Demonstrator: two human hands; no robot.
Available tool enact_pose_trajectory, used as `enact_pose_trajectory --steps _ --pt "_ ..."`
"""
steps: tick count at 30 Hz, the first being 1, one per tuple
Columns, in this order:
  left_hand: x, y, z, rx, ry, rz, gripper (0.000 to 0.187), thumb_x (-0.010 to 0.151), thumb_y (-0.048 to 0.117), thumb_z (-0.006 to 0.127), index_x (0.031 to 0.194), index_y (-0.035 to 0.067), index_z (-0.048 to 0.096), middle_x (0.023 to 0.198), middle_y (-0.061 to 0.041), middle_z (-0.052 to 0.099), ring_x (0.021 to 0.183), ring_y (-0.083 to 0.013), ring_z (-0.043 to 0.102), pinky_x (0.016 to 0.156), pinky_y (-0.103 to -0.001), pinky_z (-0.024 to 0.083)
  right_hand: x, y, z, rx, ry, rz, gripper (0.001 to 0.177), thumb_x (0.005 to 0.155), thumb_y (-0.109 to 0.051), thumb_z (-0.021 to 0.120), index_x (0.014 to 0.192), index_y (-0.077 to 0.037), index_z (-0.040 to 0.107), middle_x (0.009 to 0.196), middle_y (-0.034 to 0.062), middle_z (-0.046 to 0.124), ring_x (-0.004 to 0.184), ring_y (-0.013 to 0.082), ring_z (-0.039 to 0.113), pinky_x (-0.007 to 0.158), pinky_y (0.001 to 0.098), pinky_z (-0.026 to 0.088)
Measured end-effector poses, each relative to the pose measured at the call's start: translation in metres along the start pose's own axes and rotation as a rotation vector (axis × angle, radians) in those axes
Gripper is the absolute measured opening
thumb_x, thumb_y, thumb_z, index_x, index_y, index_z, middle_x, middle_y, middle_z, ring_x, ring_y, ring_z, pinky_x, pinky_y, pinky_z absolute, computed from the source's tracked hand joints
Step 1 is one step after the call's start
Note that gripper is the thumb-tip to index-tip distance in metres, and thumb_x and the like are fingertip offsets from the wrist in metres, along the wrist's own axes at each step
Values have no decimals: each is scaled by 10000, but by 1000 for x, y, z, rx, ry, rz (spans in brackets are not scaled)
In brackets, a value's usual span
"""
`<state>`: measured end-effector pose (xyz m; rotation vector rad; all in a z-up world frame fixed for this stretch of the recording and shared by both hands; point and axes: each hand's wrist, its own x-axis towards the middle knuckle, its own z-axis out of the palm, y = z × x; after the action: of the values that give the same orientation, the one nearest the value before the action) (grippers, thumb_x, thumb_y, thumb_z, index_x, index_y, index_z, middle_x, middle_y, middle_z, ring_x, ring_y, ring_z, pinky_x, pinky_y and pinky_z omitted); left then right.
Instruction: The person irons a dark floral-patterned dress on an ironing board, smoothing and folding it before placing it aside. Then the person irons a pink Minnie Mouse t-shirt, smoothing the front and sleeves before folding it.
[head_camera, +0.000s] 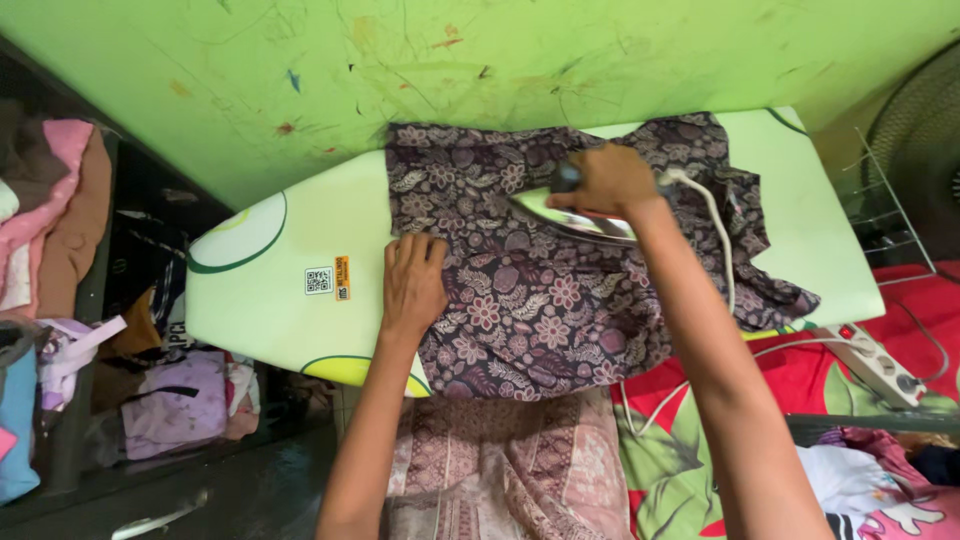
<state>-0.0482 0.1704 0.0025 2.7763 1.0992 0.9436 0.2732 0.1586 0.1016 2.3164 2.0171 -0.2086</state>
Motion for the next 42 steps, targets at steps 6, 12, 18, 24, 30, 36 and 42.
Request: enact_pose_trajectory --steps 6,12,18,24,30,36,42 --pt "9 -8 10 9 -57 -36 283 681 -64 673 952 18 690 1003 -138 669 1031 -299 610 998 -433 440 39 -57 8 -13 3 -246 643 714 -711 748 1088 -188 754 890 169 755 854 390 729 814 501 571" --pt "1 -9 -5 3 30 22 195 742 -61 677 930 -8 673 968 -162 633 1015 -328 597 1028 -458 447 29 -22 -3 -82 -96 -111 649 732 -744 728 1080 -196 750 864 145 765 835 359 747 812 490 580" --pt "-21 1 -21 -19 -27 53 266 700 -57 634 957 -2 673 925 -152 610 1012 -337 585 1026 -466 463 29 -37 -2 -45 -13 -185 634 701 -728 767 1073 -216 772 888 124 766 847 346 743 809 476 584" --pt "-27 7 -5 -219 -127 -245 109 1004 77 616 1042 -23 635 1011 -155 606 949 -298 587 857 -443 490 47 -134 11 38 8 -326 579 726 -666 784 1095 -221 749 887 125 761 825 335 742 774 474 573" --pt "-19 11 2 -70 14 -214 251 931 76 634 1158 -13 694 1021 -177 594 946 -327 584 822 -440 484 51 -130 11 25 66 -170 586 722 -668 828 1042 -181 765 904 128 755 843 320 734 764 447 578" --pt "9 17 12 -1 -177 -440 226 988 206 650 1061 -6 677 1080 -190 598 1113 -361 563 955 -473 461 21 -18 2 -12 65 89 550 727 -639 809 1067 -208 777 897 139 760 788 331 746 718 471 591" --pt "18 6 33 77 -76 -287 570 843 81 658 1381 -46 521 1532 -285 434 1478 -416 323 1228 -526 196 16 24 -1 -16 183 175 646 709 -673 840 956 -80 776 928 197 756 882 370 732 789 486 577"
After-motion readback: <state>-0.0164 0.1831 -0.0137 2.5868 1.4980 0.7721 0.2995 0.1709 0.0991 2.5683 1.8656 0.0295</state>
